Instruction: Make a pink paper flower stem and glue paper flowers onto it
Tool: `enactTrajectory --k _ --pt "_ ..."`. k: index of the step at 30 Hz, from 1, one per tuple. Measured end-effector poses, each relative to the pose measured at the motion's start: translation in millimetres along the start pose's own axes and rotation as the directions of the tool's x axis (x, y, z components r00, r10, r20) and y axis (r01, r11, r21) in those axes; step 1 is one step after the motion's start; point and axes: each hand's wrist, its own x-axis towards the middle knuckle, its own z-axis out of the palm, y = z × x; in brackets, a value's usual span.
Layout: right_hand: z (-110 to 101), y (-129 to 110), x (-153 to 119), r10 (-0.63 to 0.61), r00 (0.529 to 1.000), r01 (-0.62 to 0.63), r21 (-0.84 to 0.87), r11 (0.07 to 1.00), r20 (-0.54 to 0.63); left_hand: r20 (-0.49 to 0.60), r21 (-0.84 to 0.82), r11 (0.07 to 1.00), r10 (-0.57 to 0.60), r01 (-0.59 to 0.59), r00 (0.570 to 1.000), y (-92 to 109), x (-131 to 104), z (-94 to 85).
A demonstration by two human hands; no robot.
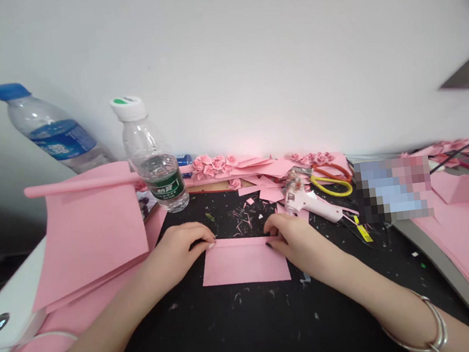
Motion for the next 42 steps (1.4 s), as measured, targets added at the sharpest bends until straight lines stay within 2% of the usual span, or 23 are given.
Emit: enactTrajectory --k 3,5,7,10,13,16,19,22,28,30,36,39,42 --pt "0.0 0.3 -0.7 -0.048 0.999 0.048 -0.017 0.999 0.010 -0.013 -0.013 0.998 -0.054 0.054 0.998 0.8 -1.2 0.8" --pt "-0.5 -1.5 -2.2 -0.086 0.996 0.087 -0.050 0.995 0.004 -0.017 -0.010 0.999 -0.040 0.040 0.999 -0.4 -2.8 2.0" --pt "-0.8 -3.8 -3.8 -0.125 0.992 0.124 -0.110 0.986 -0.009 -0.030 0.021 0.999 0.028 -0.027 0.999 -2.7 -3.9 3.8" --pt "-1.0 -7.4 -5.8 -0.168 0.986 0.164 -0.230 0.959 0.003 -0.062 0.154 0.980 0.134 -0.123 0.989 -5.3 -4.3 5.9" --pt "-2.3 -11.9 -8.6 -0.159 0.985 0.172 -0.342 0.924 0.065 -0.018 0.295 0.937 0.203 -0.188 0.979 -2.9 -4.7 4.5" --pt "-4.6 -18.2 -14.3 -0.117 0.983 0.168 -0.429 0.888 0.144 0.054 0.333 0.921 0.193 -0.200 0.980 5.4 -7.9 -0.1" --pt "-2.9 -25.3 -21.5 -0.091 0.984 0.159 -0.509 0.846 0.156 0.077 0.350 0.921 0.154 -0.171 0.985 15.9 -12.9 -2.9" --pt "6.9 -31.2 -25.3 -0.124 0.981 0.186 -0.551 0.813 0.149 0.087 0.390 0.906 0.144 -0.166 0.986 24.4 -15.0 0.9" --pt "25.5 -37.3 -21.9 -0.237 0.961 0.277 -0.523 0.806 0.144 0.091 0.408 0.892 0.173 -0.195 0.981 34.5 -11.0 17.7" --pt "22.6 -38.3 -21.4 -0.212 0.966 0.258 -0.533 0.806 0.147 0.081 0.409 0.894 0.162 -0.181 0.984 36.8 -10.3 18.8" --pt "-3.8 -40.5 -23.5 0.016 0.982 0.103 -0.596 0.796 0.190 0.038 0.441 0.893 0.081 -0.090 0.996 30.4 -11.3 7.3" --pt "-14.3 -40.4 -24.9 0.120 0.963 0.053 -0.608 0.792 0.240 0.049 0.448 0.886 0.110 -0.120 0.993 20.5 -12.3 2.1" --pt "-17.4 -37.9 -26.2 0.152 0.949 0.044 -0.592 0.805 0.277 0.056 0.450 0.880 0.145 -0.155 0.988 13.1 -13.1 0.0"
